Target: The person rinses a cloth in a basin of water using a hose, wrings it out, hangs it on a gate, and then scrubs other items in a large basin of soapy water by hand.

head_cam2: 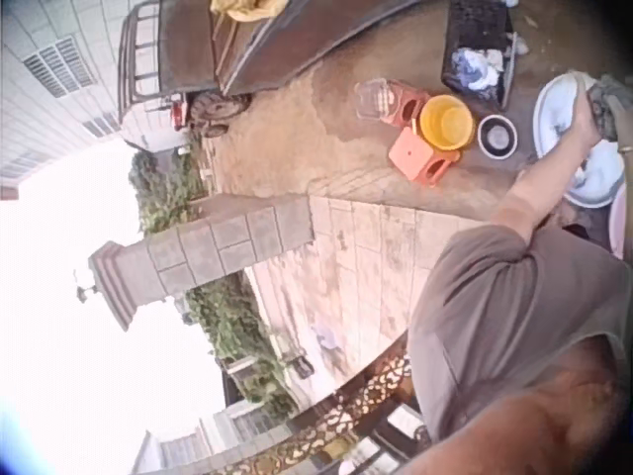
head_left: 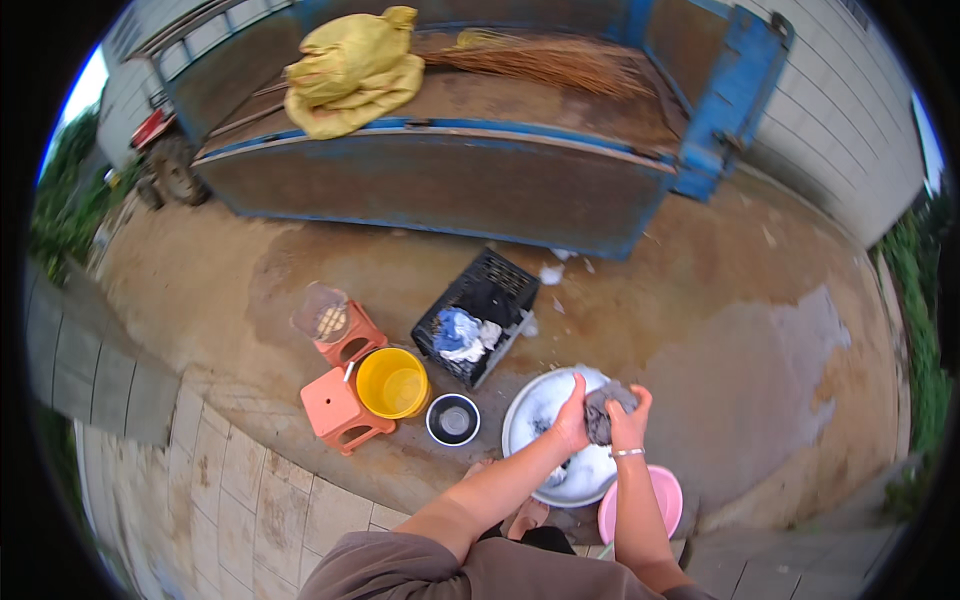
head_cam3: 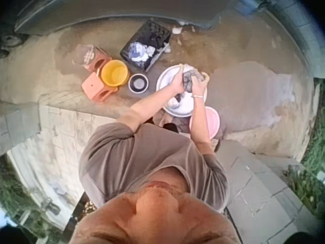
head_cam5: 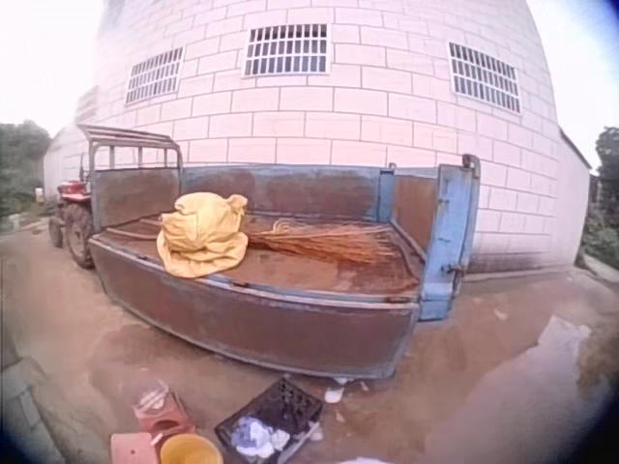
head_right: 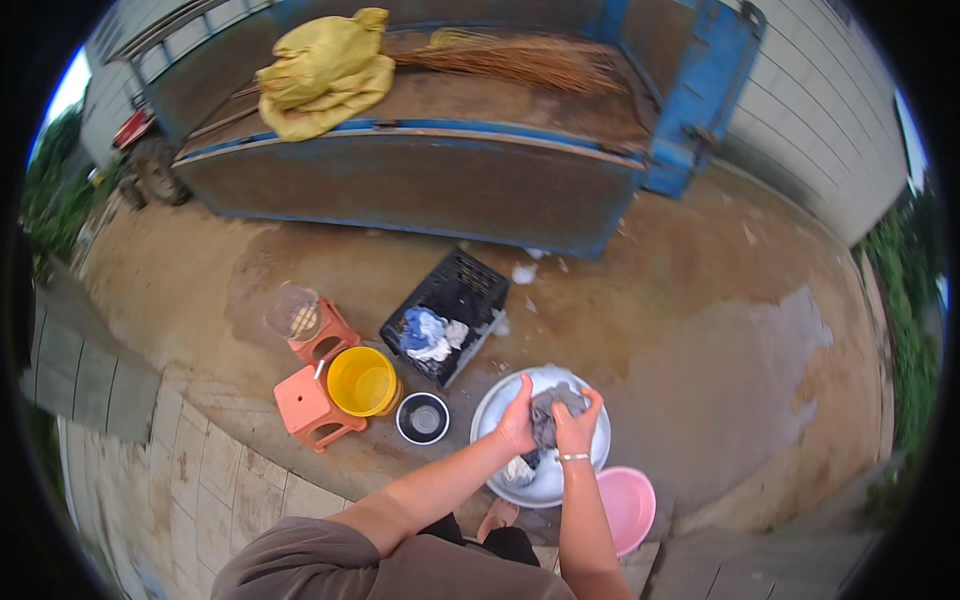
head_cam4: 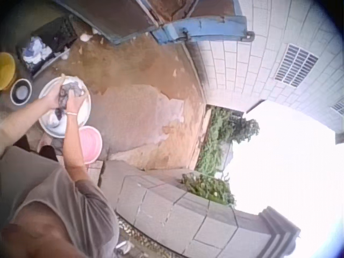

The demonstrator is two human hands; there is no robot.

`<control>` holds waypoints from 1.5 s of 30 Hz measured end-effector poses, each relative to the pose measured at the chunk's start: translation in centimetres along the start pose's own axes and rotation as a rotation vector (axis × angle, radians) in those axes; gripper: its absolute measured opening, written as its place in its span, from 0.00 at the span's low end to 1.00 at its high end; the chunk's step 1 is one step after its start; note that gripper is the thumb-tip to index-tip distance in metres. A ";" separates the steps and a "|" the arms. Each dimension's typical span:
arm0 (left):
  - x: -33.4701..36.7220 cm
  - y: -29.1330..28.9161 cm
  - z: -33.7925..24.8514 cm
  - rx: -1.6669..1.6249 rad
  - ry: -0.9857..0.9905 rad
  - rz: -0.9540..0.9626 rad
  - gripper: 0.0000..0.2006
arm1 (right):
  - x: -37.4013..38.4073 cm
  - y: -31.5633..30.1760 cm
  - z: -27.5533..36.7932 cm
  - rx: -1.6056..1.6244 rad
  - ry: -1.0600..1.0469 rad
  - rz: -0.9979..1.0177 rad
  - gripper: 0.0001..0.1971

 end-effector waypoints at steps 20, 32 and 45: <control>3.4 7.8 2.9 0.406 -0.656 0.198 0.06 | 3.3 -7.7 0.8 1.301 0.210 0.516 0.24; 8.2 6.6 6.6 1.189 -0.661 0.054 0.08 | 6.4 -11.9 -1.8 0.575 0.226 -0.045 0.09; 12.1 2.9 9.6 2.302 -0.224 -0.005 0.25 | 8.7 -13.3 -7.1 -0.051 0.313 -0.614 0.12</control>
Point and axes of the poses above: each hand's wrist, its own x-axis towards the middle knuckle, its own y-axis out of the palm, z = x × y, the point moved 1 cm from there along x, towards the middle knuckle, and after that the axes turned 15 degrees about x, right-handed, at the moved point
